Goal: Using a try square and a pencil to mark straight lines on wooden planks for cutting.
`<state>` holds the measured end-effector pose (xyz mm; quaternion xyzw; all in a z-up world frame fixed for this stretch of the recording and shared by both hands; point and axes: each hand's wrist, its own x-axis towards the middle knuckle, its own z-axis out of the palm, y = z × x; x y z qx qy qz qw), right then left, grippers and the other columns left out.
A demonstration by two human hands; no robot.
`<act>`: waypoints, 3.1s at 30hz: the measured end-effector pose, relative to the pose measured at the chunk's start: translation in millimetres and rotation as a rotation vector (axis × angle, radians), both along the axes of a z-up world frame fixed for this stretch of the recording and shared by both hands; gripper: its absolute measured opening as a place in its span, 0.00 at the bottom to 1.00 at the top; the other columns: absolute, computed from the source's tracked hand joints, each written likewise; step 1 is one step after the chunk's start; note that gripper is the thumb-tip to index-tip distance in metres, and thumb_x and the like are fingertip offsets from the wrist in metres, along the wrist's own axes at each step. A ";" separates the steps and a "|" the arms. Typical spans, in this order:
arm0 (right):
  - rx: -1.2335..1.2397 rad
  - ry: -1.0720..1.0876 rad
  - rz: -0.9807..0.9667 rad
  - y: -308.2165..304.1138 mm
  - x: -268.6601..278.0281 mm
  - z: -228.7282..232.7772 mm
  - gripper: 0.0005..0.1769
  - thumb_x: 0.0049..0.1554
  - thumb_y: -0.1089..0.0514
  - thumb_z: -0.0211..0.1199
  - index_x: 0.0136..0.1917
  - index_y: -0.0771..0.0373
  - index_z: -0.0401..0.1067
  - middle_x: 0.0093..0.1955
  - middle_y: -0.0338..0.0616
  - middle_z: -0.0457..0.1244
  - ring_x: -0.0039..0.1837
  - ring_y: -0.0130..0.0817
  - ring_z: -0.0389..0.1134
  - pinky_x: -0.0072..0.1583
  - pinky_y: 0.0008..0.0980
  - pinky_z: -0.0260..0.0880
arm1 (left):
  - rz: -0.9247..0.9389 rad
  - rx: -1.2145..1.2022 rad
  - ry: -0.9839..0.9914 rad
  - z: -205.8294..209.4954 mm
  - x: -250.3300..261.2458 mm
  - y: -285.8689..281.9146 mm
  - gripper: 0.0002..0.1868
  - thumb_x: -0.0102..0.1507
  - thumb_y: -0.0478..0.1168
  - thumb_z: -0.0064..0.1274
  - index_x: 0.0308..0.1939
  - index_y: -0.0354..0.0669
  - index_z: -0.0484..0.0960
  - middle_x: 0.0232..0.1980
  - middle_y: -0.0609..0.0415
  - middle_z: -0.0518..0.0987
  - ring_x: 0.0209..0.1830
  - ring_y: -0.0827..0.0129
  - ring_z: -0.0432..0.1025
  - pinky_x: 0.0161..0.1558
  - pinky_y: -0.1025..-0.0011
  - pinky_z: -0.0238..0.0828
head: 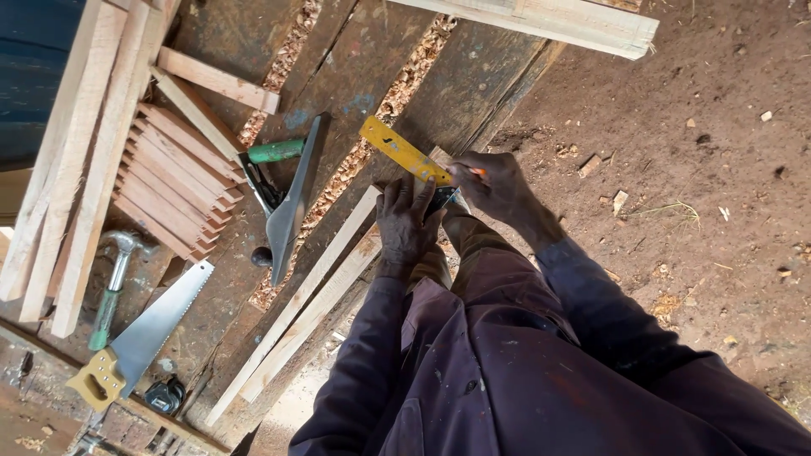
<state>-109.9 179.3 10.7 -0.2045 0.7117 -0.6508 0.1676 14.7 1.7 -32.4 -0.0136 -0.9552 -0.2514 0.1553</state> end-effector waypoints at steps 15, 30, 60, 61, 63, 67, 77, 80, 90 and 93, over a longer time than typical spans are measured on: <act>0.229 -0.075 -0.079 -2.6 44.2 -83.7 0.25 0.65 0.48 0.61 0.61 0.74 0.71 0.37 0.72 0.66 0.45 0.72 0.70 0.40 0.59 0.64 | 0.061 0.074 -0.199 24.5 4.5 5.6 0.38 0.49 0.47 0.71 0.65 0.55 0.81 0.69 0.39 0.74 0.65 0.44 0.69 0.58 0.50 0.67; -0.149 -0.091 -0.358 133.1 -28.2 -9.7 0.04 0.57 0.67 0.72 0.42 0.68 0.77 0.30 0.43 0.61 0.34 0.21 0.58 0.39 0.22 0.58 | 0.478 -0.216 0.069 5.9 139.2 -35.1 0.36 0.50 0.41 0.68 0.63 0.43 0.78 0.62 0.41 0.76 0.52 0.47 0.75 0.47 0.56 0.71; -0.138 -0.195 -0.303 77.2 -17.2 -0.2 0.10 0.61 0.57 0.67 0.49 0.68 0.77 0.24 0.35 0.54 0.24 0.22 0.51 0.26 0.27 0.54 | 0.896 -0.114 0.324 349.9 178.0 -119.2 0.19 0.72 0.30 0.71 0.45 0.33 0.70 0.36 0.47 0.71 0.31 0.64 0.60 0.35 0.62 0.56; -0.168 -0.202 -0.305 75.3 -18.1 -3.2 0.10 0.61 0.58 0.67 0.50 0.68 0.77 0.25 0.36 0.54 0.24 0.22 0.51 0.26 0.28 0.52 | 0.866 0.017 0.506 339.8 185.8 -127.4 0.27 0.77 0.24 0.67 0.60 0.37 0.58 0.55 0.35 0.68 0.52 0.49 0.62 0.56 0.49 0.67; -0.198 -0.210 -0.309 71.7 -20.3 -6.9 0.09 0.61 0.59 0.67 0.51 0.68 0.76 0.25 0.37 0.54 0.25 0.23 0.50 0.26 0.28 0.51 | 0.826 0.149 0.686 309.6 195.2 -140.8 0.37 0.81 0.19 0.62 0.75 0.41 0.47 0.75 0.22 0.65 0.72 0.34 0.64 0.76 0.35 0.77; -0.243 -0.179 -0.352 74.2 -22.3 3.0 0.08 0.60 0.59 0.68 0.47 0.67 0.77 0.25 0.33 0.54 0.25 0.20 0.51 0.28 0.28 0.50 | 1.260 0.118 0.380 202.7 232.6 -134.4 0.30 0.56 0.35 0.71 0.59 0.39 0.75 0.45 0.43 0.81 0.39 0.60 0.78 0.38 0.65 0.82; -0.241 -0.204 -0.357 96.5 -25.7 7.3 0.08 0.60 0.57 0.68 0.48 0.64 0.78 0.24 0.32 0.51 0.24 0.19 0.46 0.28 0.30 0.44 | 1.721 1.438 0.000 43.8 245.2 -64.6 0.30 0.69 0.48 0.40 0.72 0.35 0.63 0.68 0.35 0.66 0.74 0.45 0.61 0.73 0.56 0.62; -0.182 -0.216 -0.293 87.6 -18.8 25.5 0.08 0.61 0.58 0.66 0.49 0.64 0.77 0.24 0.33 0.48 0.24 0.20 0.44 0.27 0.29 0.43 | 1.901 1.342 -0.008 15.5 255.9 -71.4 0.14 0.66 0.45 0.51 0.41 0.35 0.75 0.41 0.42 0.77 0.42 0.57 0.76 0.48 0.55 0.81; -0.128 -0.229 -0.213 62.4 -1.1 25.0 0.14 0.61 0.54 0.65 0.51 0.69 0.78 0.23 0.35 0.51 0.24 0.22 0.48 0.27 0.29 0.48 | 1.850 1.261 -0.296 96.8 217.7 -40.0 0.18 0.72 0.52 0.51 0.41 0.39 0.80 0.51 0.31 0.83 0.44 0.47 0.82 0.40 0.55 0.83; -0.223 -0.100 -0.212 61.9 1.1 -4.5 0.12 0.61 0.55 0.68 0.39 0.62 0.73 0.31 0.30 0.51 0.35 0.20 0.50 0.35 0.31 0.53 | 1.684 1.110 -0.432 81.2 216.5 -32.8 0.38 0.71 0.66 0.51 0.48 0.24 0.82 0.32 0.37 0.85 0.20 0.61 0.78 0.22 0.67 0.78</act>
